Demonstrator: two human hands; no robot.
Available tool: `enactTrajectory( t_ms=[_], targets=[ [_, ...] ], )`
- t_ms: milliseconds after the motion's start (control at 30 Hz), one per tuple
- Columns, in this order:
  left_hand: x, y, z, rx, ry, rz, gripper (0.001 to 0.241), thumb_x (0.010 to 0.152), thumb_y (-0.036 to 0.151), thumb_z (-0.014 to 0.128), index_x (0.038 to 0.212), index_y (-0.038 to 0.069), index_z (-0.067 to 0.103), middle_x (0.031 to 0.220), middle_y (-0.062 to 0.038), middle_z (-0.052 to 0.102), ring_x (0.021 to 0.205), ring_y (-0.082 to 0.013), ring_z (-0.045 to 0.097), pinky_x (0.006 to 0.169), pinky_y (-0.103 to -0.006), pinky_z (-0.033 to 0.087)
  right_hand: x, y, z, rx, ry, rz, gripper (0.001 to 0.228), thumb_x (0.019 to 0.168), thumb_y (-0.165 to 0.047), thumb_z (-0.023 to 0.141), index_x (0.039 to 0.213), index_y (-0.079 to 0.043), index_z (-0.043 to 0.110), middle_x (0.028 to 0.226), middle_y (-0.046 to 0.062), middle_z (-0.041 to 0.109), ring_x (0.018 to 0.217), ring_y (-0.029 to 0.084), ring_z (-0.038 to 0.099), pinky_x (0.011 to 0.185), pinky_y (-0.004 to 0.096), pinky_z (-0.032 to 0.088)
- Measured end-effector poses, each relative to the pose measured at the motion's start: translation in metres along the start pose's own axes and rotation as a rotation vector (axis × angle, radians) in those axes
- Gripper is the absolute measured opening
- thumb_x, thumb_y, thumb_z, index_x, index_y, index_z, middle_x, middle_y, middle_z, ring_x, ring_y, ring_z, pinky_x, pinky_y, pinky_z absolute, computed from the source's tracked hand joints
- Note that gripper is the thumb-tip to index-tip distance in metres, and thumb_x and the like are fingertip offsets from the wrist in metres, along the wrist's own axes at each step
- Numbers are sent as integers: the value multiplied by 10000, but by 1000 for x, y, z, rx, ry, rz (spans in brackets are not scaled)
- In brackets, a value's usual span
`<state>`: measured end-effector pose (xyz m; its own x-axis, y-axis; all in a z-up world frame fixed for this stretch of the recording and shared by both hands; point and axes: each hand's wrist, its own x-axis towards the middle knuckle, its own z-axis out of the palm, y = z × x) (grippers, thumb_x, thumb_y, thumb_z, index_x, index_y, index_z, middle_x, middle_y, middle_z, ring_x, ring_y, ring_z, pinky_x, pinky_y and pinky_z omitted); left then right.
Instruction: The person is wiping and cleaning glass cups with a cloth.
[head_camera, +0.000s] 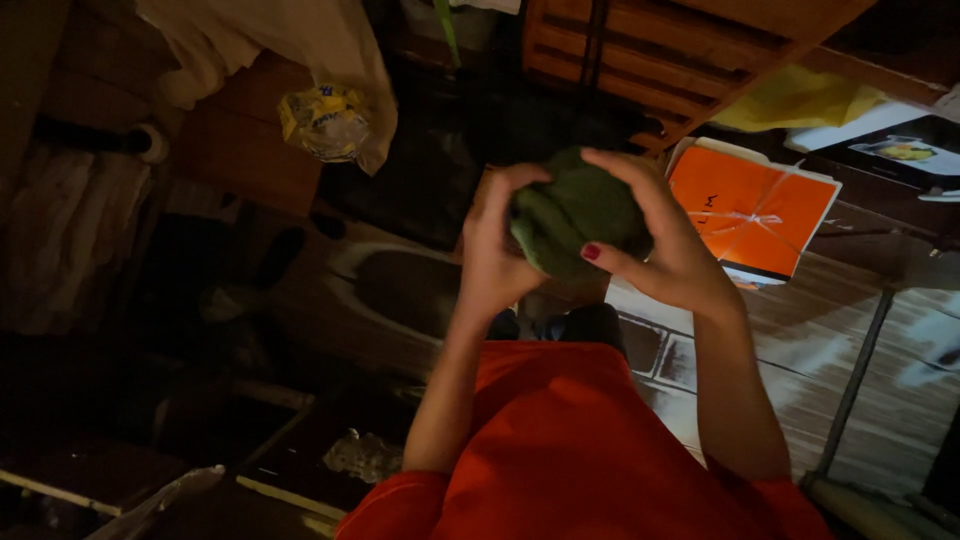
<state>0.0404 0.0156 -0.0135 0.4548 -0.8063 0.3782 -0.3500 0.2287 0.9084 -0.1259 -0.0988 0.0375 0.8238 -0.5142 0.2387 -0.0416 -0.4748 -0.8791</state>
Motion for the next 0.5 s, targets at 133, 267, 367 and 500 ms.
enactTrajectory(
  t_ms=[133, 267, 367, 500],
  targets=[
    [3, 9, -4, 64, -19, 56, 746, 771, 122, 886, 1423, 119, 522, 1353, -114, 616, 1258, -316, 638, 1072, -380, 532, -9, 5, 6, 49, 225, 114, 714, 807, -234, 838, 1364, -101, 412, 1286, 83, 553, 1250, 275, 548, 1087, 385, 427],
    [4, 19, -5, 189, -112, 92, 919, 747, 203, 919, 1525, 133, 435, 1411, -145, 602, 1300, -368, 586, 1109, -435, 478, -4, -18, 1, -634, 115, -135, 534, 770, -166, 855, 1263, -96, 662, 1290, 84, 636, 1207, 341, 570, 1053, 455, 411],
    [-1, 17, -1, 238, -181, 21, 931, 732, 203, 900, 1539, 140, 440, 1367, -145, 625, 1261, -385, 590, 1084, -448, 487, 3, -28, 7, -811, -39, -232, 492, 714, -127, 848, 1185, -118, 703, 1248, 64, 652, 1158, 324, 587, 986, 457, 421],
    [-4, 13, -5, 198, -189, 40, 968, 709, 211, 890, 1548, 118, 417, 1338, -153, 632, 1270, -385, 606, 1096, -459, 485, 10, -28, 10, -720, -182, -158, 498, 774, -148, 835, 1241, -48, 696, 1233, 68, 649, 1183, 300, 593, 987, 465, 442]
  ],
)
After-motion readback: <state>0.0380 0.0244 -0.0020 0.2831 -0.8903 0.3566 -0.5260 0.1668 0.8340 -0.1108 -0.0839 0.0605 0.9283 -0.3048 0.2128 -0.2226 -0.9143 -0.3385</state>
